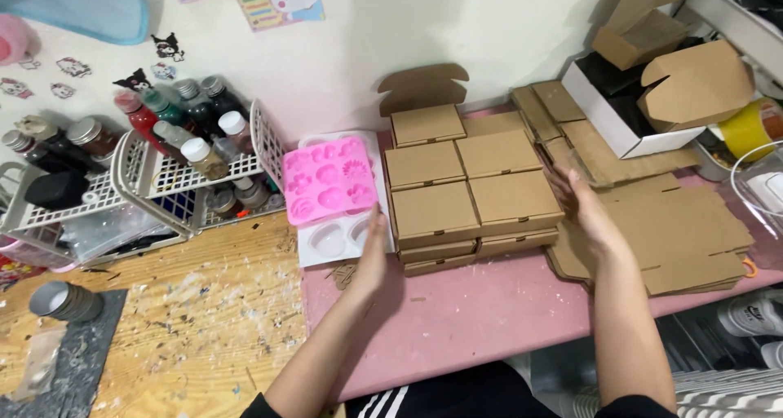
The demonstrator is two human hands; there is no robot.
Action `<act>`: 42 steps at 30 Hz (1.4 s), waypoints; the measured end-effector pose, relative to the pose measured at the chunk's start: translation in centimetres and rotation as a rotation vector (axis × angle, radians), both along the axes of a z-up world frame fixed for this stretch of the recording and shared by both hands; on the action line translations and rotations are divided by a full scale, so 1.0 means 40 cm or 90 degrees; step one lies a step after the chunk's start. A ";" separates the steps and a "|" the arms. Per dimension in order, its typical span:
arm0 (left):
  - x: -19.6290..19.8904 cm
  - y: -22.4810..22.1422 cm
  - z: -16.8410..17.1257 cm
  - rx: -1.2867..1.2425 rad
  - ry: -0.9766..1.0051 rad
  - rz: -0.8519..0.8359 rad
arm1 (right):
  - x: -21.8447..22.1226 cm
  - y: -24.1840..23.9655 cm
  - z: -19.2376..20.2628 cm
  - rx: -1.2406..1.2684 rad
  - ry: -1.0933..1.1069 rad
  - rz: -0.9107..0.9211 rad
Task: Folding cardboard shipping boxes and placing small clear plastic items inside them.
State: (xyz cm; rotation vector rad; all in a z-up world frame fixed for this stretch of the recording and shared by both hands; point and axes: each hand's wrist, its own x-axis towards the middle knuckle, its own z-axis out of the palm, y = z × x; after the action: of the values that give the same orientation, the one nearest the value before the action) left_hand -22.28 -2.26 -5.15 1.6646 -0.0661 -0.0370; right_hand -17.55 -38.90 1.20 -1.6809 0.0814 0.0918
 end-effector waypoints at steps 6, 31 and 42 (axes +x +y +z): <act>-0.020 -0.060 -0.021 0.002 -0.013 -0.080 | -0.055 0.029 -0.095 0.095 0.129 -0.140; -0.299 0.060 0.085 0.789 -0.126 -0.229 | -0.212 0.110 -0.140 0.077 -0.134 -0.230; 0.043 -0.069 0.002 -0.099 -0.003 0.011 | -0.071 0.077 -0.031 0.069 -0.056 -0.148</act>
State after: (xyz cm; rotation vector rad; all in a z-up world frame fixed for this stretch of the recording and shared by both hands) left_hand -20.57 -5.02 -5.06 1.5090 -0.0571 -0.0152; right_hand -20.39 -35.83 -0.05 -1.5538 0.2006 -0.1504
